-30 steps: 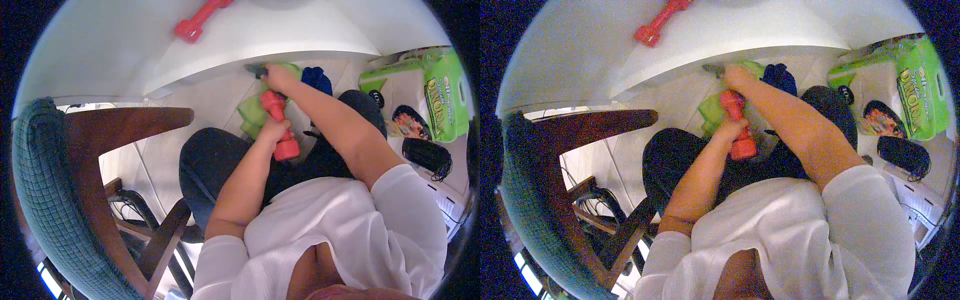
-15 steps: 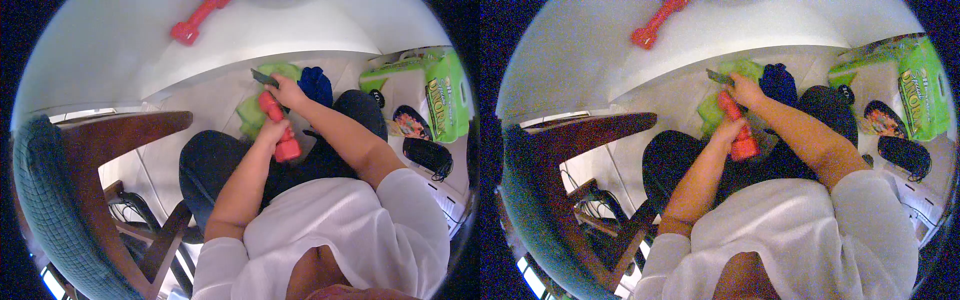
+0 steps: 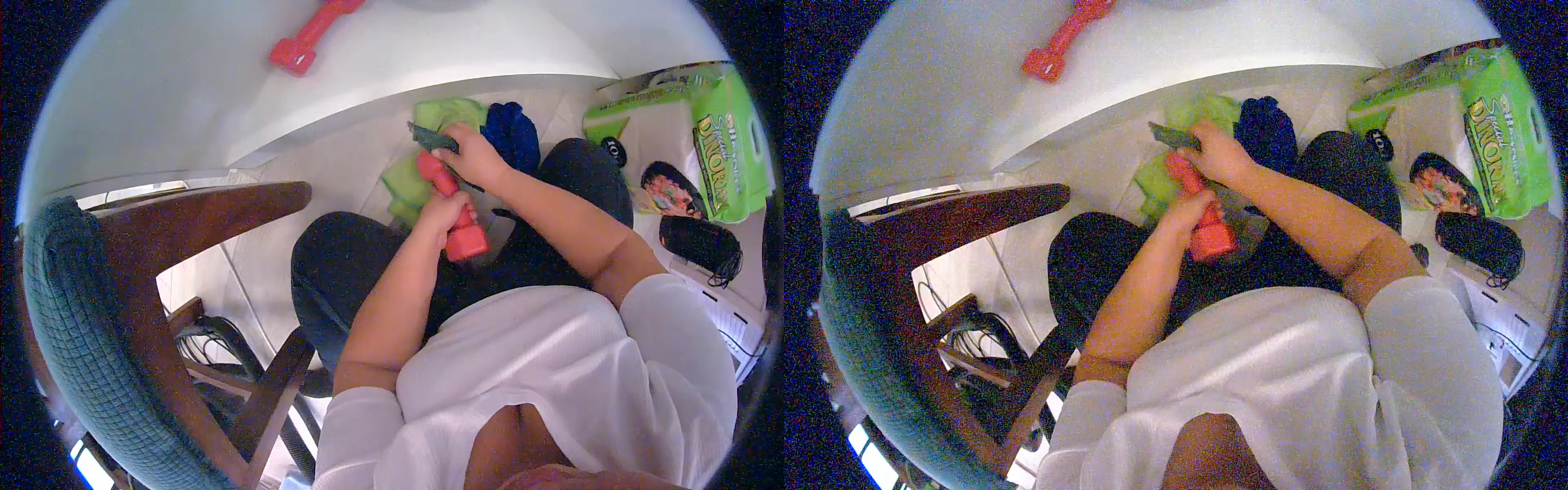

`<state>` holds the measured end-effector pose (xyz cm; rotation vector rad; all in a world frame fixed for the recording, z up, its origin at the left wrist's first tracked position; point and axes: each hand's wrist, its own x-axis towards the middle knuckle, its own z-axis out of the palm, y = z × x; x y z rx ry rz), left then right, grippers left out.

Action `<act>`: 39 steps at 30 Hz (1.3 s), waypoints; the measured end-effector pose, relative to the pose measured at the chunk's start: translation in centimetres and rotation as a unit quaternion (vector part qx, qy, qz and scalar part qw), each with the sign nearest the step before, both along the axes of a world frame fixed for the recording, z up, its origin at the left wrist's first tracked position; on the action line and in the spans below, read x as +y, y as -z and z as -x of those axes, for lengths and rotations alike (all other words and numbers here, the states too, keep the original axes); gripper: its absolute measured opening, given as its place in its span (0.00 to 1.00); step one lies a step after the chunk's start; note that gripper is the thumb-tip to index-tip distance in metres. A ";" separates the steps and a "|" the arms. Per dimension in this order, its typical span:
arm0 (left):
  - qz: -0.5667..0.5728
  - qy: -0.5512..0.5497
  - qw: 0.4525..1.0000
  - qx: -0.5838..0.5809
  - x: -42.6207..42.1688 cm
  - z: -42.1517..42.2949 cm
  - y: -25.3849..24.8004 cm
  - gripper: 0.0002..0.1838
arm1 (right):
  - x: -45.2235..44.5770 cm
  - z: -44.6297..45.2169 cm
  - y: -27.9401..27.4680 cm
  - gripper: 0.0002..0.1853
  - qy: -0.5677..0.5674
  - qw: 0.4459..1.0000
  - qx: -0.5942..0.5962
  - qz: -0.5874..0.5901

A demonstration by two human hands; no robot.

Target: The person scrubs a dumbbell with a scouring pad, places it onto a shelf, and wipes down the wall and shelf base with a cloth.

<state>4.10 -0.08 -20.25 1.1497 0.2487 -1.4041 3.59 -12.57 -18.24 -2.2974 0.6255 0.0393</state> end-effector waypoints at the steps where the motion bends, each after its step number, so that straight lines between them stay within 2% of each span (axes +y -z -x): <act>1: -0.004 0.002 1.000 0.007 -0.1 -0.3 -0.1 0.08 | 0.1 -0.2 0.2 0.17 0.003 1.000 -0.008 0.017; 3: -0.006 0.004 1.000 0.010 -0.4 -0.7 -0.1 0.08 | 0.3 -0.9 0.3 0.17 0.007 0.998 -0.023 0.054; 6: -0.010 -0.004 1.000 0.008 -0.2 -0.6 -0.1 0.08 | 0.4 -2.0 0.2 0.18 0.043 0.998 0.017 0.038; 9: -0.006 -0.007 1.000 0.011 -0.3 -0.5 0.0 0.08 | -1.1 -3.1 2.6 0.20 0.045 0.998 0.039 0.033; 12: 0.004 0.015 1.000 -0.003 -0.4 -0.5 0.6 0.08 | -2.4 -2.0 3.3 0.23 0.103 0.994 0.002 0.021; 15: 0.000 -0.009 1.000 0.001 -0.3 0.1 0.6 0.08 | -1.0 -0.3 -1.2 0.24 0.067 0.995 0.045 -0.056; 16: 0.010 -0.014 1.000 0.009 -0.5 0.1 0.9 0.08 | -0.4 0.7 0.0 0.24 0.024 0.998 -0.005 -0.063; 19: 0.013 -0.018 1.000 0.007 -0.6 -0.1 -0.3 0.08 | 0.0 0.5 0.8 0.23 0.015 0.999 -0.043 0.025; 23: 0.031 -0.006 0.999 0.008 -0.3 -0.5 0.6 0.09 | 0.2 -1.1 1.1 0.22 -0.012 1.000 -0.004 0.012; 26: 0.004 -0.033 0.998 0.051 -0.4 -0.8 0.3 0.09 | 0.5 -2.3 1.2 0.22 0.011 1.000 0.013 0.005; 29: 0.002 -0.036 0.998 0.056 -0.1 -0.9 -0.1 0.08 | 0.2 -3.4 -0.7 0.23 -0.003 0.996 0.091 -0.016; 32: 0.005 -0.023 0.998 0.061 -0.4 -1.1 -0.4 0.07 | -0.7 -4.0 0.6 0.24 -0.022 0.996 0.090 0.012; 35: 0.015 0.012 1.000 0.005 -0.2 -0.9 -0.2 0.07 | -3.2 -2.6 2.0 0.22 0.064 0.990 -0.011 0.123; 36: 0.010 0.008 1.000 0.009 -0.2 -0.7 0.0 0.07 | -4.5 -2.0 1.8 0.20 0.071 0.991 -0.016 0.114; 37: 0.004 0.004 1.000 0.015 -0.1 -0.5 0.2 0.07 | -5.4 -0.9 2.6 0.17 0.064 0.981 -0.049 0.177; 39: 0.000 -0.003 1.000 0.012 -0.4 -0.4 -0.2 0.06 | -6.1 1.3 3.2 0.17 0.008 0.984 0.053 0.171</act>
